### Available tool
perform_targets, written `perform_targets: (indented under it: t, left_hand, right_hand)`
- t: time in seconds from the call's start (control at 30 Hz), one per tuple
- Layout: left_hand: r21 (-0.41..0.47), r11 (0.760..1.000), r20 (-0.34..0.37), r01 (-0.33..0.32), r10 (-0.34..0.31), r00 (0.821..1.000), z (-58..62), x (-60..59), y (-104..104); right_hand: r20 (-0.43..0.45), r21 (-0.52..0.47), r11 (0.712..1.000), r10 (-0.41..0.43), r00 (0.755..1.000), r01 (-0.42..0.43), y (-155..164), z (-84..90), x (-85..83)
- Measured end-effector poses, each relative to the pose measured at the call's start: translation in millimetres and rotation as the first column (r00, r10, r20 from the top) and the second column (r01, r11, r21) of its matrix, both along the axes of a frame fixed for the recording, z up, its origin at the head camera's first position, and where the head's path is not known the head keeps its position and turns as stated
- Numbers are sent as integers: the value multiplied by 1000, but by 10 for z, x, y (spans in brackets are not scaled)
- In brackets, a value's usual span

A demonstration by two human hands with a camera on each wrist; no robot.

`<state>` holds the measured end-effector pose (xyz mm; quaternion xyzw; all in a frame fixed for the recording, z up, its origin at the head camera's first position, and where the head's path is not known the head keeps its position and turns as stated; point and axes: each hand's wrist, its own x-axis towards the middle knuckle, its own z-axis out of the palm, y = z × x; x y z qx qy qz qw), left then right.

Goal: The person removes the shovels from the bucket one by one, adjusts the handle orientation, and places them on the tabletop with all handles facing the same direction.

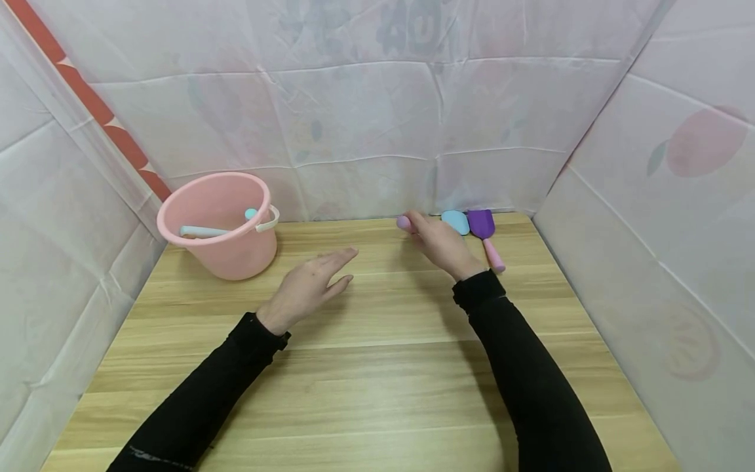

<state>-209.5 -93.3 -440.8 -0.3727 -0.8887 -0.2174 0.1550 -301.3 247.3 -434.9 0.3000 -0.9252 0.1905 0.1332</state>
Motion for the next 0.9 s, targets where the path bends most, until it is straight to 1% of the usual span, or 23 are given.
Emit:
perform_targets:
  t: [0.13, 0.23, 0.37, 0.5, 0.6, 0.8, 0.9]
  left_hand:
    - [-34, 999, 25, 18, -17, 1000, -19, 2, 2]
    - [-58, 998, 46, 25, -23, 999, -37, 0, 8]
    - [-72, 997, 71, 34, -29, 997, -56, 1, 21]
    - [-72, 997, 86, 43, -37, 996, -62, 7, 35]
    - [-73, 996, 97, 47, -40, 995, -61, 13, 45]
    - [-85, 995, 125, 49, -38, 991, -78, 16, 54]
    - [-89, 995, 128, 52, -41, 991, -91, 18, 55]
  right_hand:
    - [-13, -23, 1000, 15, 1000, -15, 68, 8, -48]
    - [-1, -54, 998, 25, 1000, -25, 105, 13, -82]
    - [42, -89, 996, -12, 999, 15, 153, 2, -131]
    - [98, -98, 993, -57, 994, 66, 208, -7, -160]
    - [120, -86, 992, -76, 990, 87, 248, -4, -170]
    - [85, -36, 994, -101, 991, 104, 302, -11, -174]
    - [81, -25, 993, -114, 990, 116, 315, -25, -178]
